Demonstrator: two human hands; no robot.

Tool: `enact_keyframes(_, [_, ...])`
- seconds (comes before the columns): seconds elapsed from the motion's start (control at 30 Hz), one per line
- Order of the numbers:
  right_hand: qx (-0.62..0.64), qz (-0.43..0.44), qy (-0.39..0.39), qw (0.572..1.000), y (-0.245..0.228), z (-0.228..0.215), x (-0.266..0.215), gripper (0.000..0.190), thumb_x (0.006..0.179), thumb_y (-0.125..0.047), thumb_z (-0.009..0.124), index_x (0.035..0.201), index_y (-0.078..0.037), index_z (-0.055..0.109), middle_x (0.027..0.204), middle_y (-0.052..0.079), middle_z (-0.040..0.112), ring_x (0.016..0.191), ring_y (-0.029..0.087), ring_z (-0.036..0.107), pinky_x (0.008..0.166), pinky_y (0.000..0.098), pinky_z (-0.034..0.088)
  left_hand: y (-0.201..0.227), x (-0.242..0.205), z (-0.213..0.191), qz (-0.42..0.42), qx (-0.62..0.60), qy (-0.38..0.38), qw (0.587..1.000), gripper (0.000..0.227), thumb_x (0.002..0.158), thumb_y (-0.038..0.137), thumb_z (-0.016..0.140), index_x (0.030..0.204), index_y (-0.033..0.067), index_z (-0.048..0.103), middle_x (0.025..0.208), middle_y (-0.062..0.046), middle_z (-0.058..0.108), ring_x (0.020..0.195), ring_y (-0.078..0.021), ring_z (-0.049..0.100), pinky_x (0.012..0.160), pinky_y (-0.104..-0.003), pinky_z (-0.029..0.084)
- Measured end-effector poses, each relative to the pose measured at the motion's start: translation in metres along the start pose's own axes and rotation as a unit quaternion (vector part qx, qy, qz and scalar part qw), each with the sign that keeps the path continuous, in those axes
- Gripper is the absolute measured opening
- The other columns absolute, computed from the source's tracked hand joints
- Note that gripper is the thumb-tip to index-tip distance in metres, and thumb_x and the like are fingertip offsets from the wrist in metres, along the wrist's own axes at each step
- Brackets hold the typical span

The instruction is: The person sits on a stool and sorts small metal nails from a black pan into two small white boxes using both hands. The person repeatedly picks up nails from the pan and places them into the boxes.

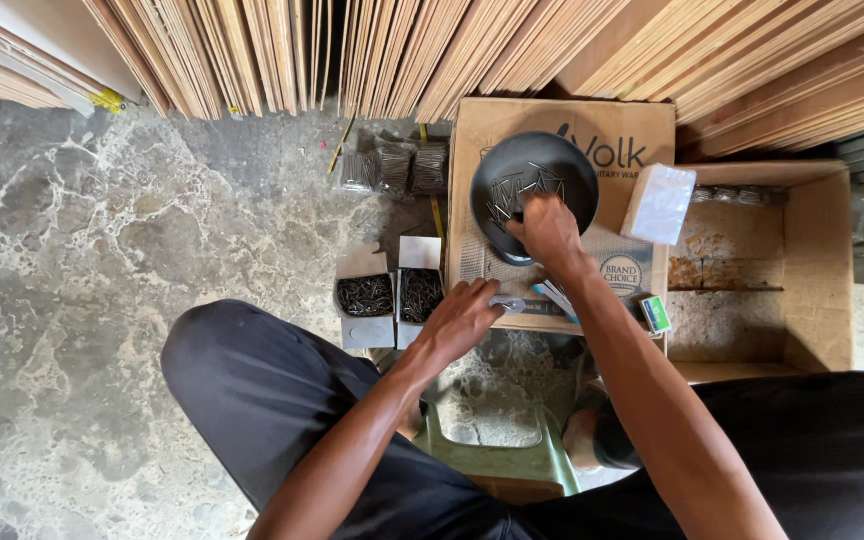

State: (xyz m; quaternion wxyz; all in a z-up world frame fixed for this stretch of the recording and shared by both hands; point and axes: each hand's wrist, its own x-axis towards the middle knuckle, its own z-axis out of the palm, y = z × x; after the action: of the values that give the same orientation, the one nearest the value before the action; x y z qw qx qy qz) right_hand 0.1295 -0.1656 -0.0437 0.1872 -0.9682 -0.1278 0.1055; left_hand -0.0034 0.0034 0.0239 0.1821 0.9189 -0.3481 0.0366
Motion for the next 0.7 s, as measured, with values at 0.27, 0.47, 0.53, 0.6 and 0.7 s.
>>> enact_keyframes(0.27, [0.034,-0.024,0.029,0.999,-0.004,-0.043,-0.026,0.025,0.076,-0.022,0.067,0.097,-0.008,0.064,0.088,0.014,0.060,0.091,0.032,0.060,0.072,0.0409,0.053,-0.002,-0.002,0.003,0.017,-0.015,0.004,1.000,0.012,0.080,0.003,0.053,0.074,0.0077,0.062,0.087,-0.010,0.050,0.077,-0.0246,0.050,0.059,-0.034,0.042])
enact_keyframes(0.47, [0.064,-0.029,0.025,0.997,-0.005,-0.052,-0.047,0.032,0.079,-0.012,0.057,0.110,-0.015,0.063,0.091,0.015,0.058,0.090,0.034,0.060,0.074,0.0422,0.053,0.000,-0.003,-0.002,0.019,-0.032,-0.018,0.999,0.016,0.081,0.000,0.051,0.077,0.0073,0.064,0.087,-0.011,0.051,0.077,-0.0242,0.050,0.059,-0.033,0.041])
enact_keyframes(0.53, [0.072,-0.034,0.030,0.996,-0.008,-0.058,-0.053,0.032,0.079,-0.008,0.056,0.110,-0.012,0.063,0.089,0.017,0.058,0.089,0.036,0.060,0.074,0.0425,0.053,0.000,-0.001,-0.006,0.022,-0.047,-0.021,0.998,0.017,0.082,-0.001,0.050,0.078,0.0064,0.064,0.088,-0.012,0.052,0.078,-0.0250,0.051,0.060,-0.033,0.042])
enact_keyframes(0.6, [0.053,-0.020,0.039,0.998,-0.003,-0.056,-0.058,0.020,0.080,-0.011,0.056,0.099,-0.005,0.063,0.087,0.017,0.058,0.085,0.036,0.061,0.072,0.0416,0.052,0.000,-0.002,-0.006,0.016,-0.056,-0.036,0.998,0.016,0.082,0.000,0.050,0.078,0.0051,0.065,0.088,-0.013,0.053,0.078,-0.0246,0.051,0.061,-0.033,0.041])
enact_keyframes(0.7, [0.156,-0.038,0.023,0.987,-0.012,-0.063,-0.082,0.014,0.076,-0.010,0.061,0.089,-0.009,0.066,0.082,0.014,0.063,0.081,0.032,0.064,0.073,0.0402,0.052,0.002,-0.001,-0.005,0.004,-0.039,-0.055,0.998,0.021,0.085,0.001,0.047,0.081,0.0067,0.067,0.088,-0.011,0.055,0.078,-0.0213,0.052,0.063,-0.031,0.043])
